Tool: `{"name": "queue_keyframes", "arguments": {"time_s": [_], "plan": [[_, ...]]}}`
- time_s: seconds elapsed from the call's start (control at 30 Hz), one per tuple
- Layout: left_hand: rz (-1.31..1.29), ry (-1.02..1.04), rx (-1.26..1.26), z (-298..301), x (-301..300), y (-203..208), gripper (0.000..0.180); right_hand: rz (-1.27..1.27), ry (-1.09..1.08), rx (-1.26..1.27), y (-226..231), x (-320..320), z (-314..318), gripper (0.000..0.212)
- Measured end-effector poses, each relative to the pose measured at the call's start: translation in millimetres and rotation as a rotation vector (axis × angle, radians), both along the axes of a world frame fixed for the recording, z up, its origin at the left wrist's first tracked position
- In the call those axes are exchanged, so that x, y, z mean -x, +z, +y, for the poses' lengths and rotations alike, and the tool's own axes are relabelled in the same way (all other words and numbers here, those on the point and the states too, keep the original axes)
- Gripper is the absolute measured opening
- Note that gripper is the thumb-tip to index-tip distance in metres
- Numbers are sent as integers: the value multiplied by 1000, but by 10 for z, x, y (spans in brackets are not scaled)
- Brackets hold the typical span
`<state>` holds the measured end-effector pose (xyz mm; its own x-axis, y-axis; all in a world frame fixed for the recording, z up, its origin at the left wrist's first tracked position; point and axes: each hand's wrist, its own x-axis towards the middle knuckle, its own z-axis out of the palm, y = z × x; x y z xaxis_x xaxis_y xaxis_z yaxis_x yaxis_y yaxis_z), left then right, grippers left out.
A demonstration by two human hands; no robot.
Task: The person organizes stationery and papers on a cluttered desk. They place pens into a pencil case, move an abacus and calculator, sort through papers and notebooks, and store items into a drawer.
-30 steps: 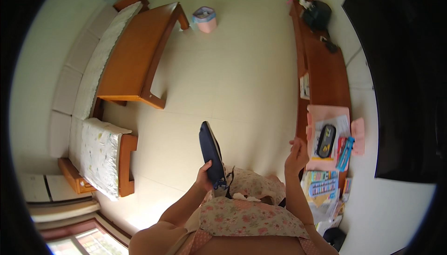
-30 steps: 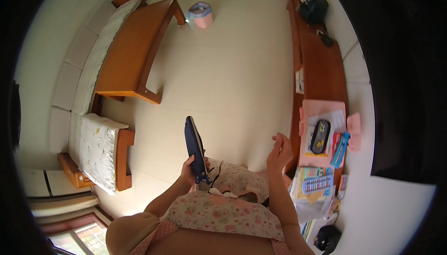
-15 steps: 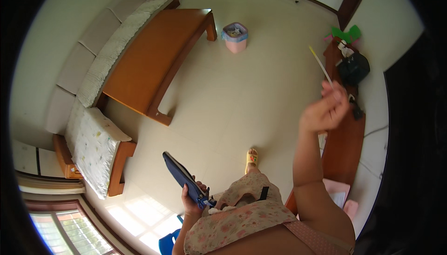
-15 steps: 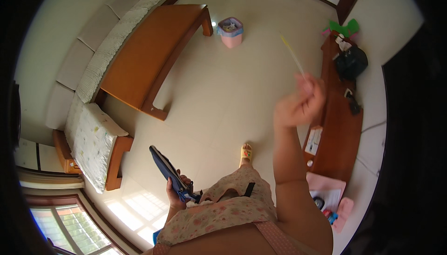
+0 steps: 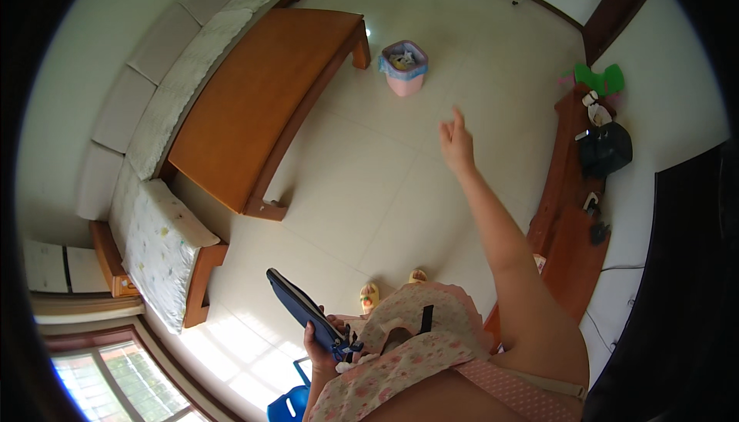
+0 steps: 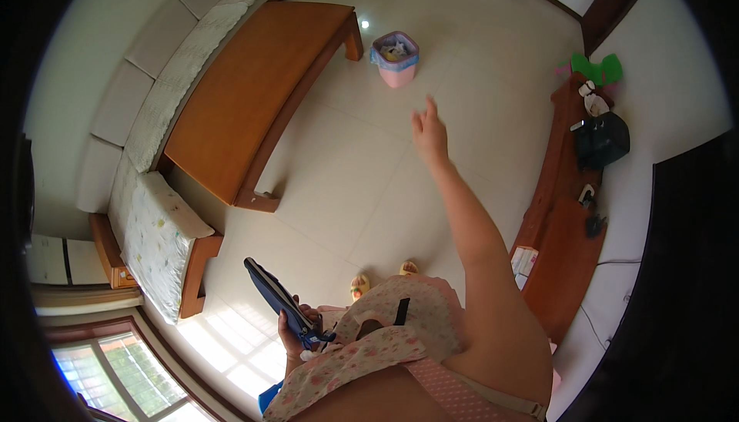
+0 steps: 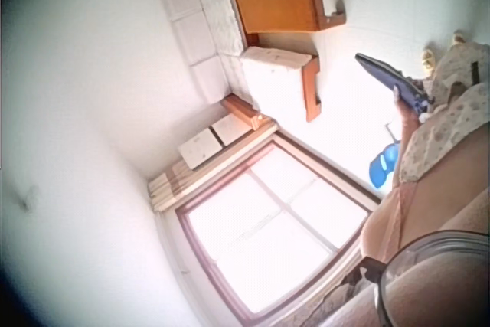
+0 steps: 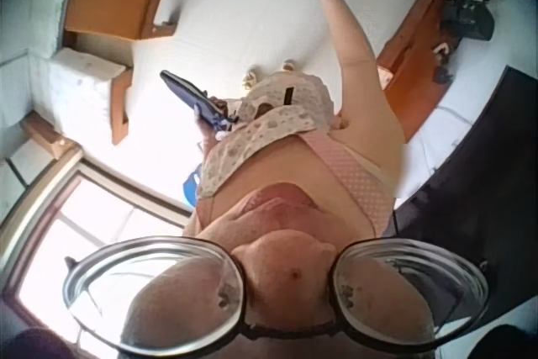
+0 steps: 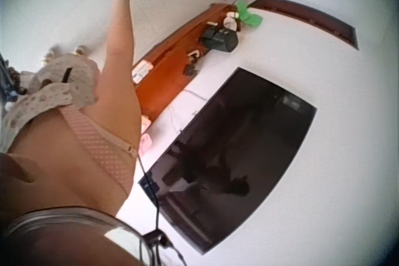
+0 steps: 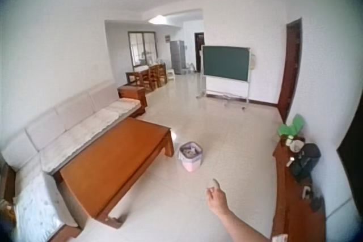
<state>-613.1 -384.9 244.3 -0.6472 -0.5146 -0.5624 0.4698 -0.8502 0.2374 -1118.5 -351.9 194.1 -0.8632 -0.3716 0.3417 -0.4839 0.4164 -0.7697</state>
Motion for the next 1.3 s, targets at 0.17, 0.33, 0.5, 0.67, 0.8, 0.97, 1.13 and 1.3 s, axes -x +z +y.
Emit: {"name": "queue_keyframes", "arguments": {"time_s": [0.17,0.33,0.5,0.67,0.8,0.97,1.13,1.3], "plan": [[-55,-250,100,-428,178,-46,53,-504,130,-28,-791,-1458,660,28],[-175,-758,97,-972,422,-127,47,-1072,91,62,-559,-2972,1028,28],[-225,-1279,120,-965,765,-149,49,-1197,127,514,62,-3858,1058,43],[-208,-1735,452,-334,956,-144,57,-930,-100,329,416,-4406,1363,56],[-142,-1973,569,296,918,-163,59,-1044,-453,328,385,-4901,1789,58],[-21,-2234,627,1355,246,-192,62,-821,-880,571,283,-6040,2413,46],[45,-2554,582,2521,-753,-488,61,-819,-1188,683,248,-7353,3211,38],[-20,-2708,551,3536,-1680,-822,53,-804,-1424,684,136,-8405,3920,33]]}}
